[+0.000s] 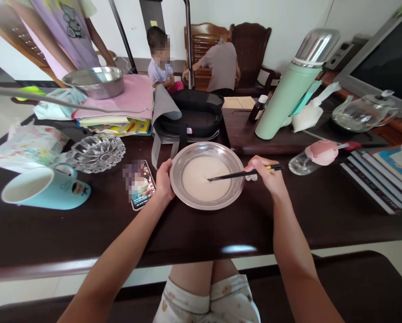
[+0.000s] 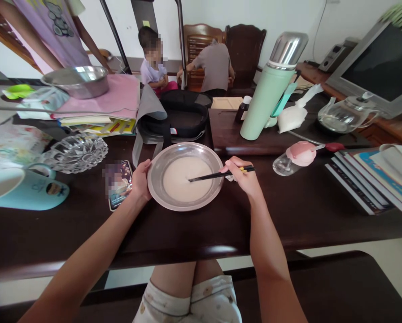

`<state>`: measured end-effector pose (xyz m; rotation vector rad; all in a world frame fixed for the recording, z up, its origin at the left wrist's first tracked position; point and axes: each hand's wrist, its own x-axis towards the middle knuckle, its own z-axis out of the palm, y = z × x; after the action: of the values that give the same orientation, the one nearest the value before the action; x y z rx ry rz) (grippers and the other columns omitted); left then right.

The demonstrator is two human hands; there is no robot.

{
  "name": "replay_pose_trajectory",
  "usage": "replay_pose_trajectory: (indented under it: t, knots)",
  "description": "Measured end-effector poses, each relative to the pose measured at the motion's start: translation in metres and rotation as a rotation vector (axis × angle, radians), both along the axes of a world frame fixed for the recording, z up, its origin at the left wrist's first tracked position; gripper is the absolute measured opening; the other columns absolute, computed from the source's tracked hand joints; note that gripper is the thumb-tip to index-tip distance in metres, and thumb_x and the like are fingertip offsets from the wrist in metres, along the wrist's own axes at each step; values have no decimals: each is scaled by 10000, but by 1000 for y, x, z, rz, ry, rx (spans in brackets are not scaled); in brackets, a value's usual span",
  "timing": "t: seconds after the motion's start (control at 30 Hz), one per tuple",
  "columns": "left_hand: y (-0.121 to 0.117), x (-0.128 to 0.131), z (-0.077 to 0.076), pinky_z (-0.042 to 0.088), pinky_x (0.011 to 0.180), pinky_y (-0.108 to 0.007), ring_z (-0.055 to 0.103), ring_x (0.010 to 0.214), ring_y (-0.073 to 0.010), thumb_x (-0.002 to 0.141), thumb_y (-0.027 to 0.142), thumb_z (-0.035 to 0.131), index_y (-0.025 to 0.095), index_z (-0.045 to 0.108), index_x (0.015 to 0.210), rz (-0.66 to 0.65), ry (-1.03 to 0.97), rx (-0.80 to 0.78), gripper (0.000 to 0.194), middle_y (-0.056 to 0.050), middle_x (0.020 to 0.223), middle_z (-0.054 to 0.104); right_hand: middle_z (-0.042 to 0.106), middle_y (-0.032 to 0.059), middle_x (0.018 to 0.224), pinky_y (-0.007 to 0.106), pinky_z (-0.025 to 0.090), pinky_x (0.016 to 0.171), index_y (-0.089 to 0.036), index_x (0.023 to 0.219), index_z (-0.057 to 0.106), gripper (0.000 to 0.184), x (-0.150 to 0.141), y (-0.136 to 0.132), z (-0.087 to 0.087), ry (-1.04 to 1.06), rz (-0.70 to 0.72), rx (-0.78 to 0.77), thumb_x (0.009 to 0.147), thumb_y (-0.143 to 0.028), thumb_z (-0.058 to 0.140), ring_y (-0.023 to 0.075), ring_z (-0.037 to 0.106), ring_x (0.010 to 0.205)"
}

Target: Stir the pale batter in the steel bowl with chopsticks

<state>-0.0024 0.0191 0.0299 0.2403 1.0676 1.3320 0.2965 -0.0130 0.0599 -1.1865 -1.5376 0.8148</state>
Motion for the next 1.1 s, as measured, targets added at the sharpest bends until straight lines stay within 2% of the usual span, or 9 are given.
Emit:
replay_pose_trajectory:
  t: [0.13,0.3,0.37,0.5,0.67,0.73,0.87,1.0,1.1]
  knots:
    - [1,0,-2,687,886,-459,822,949,-371,836,387,706,207,711,794,13,-7,6,185,-68,716,772,822,59,793,352,590,707,-256,742,837,556,-4,0,-2,-56,74,57,939,-758,703,225,774,771]
    - [1,0,-2,687,878,-478,818,948,-382,835,395,705,201,708,800,11,7,7,198,-82,747,785,794,44,738,328,540,607,-251,727,819,529,3,0,-1,-8,-39,30,960,-714,712,192,697,643]
    - [0,0,-1,688,871,-489,815,946,-384,847,393,683,195,705,808,8,22,3,203,-92,765,797,787,43,720,322,541,615,-248,705,811,533,2,-1,-1,2,8,-2,969,-700,711,192,704,651]
    - [0,0,0,684,880,-476,818,937,-376,807,404,716,192,714,833,-1,32,26,214,-80,761,791,816,63,803,339,582,730,-251,750,846,545,-3,0,-2,-42,141,25,956,-734,704,211,757,776]
    - [0,1,2,680,887,-465,818,927,-364,829,383,674,189,721,837,3,3,-2,200,-68,722,771,782,52,757,329,523,625,-249,755,846,558,1,0,-2,-20,-10,15,946,-754,704,190,681,672]
    - [0,1,3,681,884,-466,817,927,-366,846,371,650,184,723,833,9,-1,-7,201,-75,715,767,785,51,751,331,524,628,-249,728,834,560,1,0,-1,-10,24,-10,954,-744,702,192,690,667]
    - [-1,1,5,683,878,-462,816,925,-365,855,363,640,183,712,813,13,-6,-7,199,-81,714,761,830,63,840,360,576,755,-263,760,853,557,-4,1,-3,-32,129,15,940,-768,702,229,766,808]
    - [-1,1,5,687,860,-455,815,920,-357,846,369,658,196,699,802,15,-1,-17,183,-72,714,765,810,53,799,346,537,677,-265,758,856,537,-1,2,-4,-6,14,21,927,-758,728,207,722,727]
    - [-1,1,5,687,856,-451,817,916,-358,832,371,675,192,703,805,12,2,-14,183,-78,729,773,800,50,756,338,532,664,-259,717,838,549,0,0,-2,19,42,-21,939,-747,722,207,737,713]
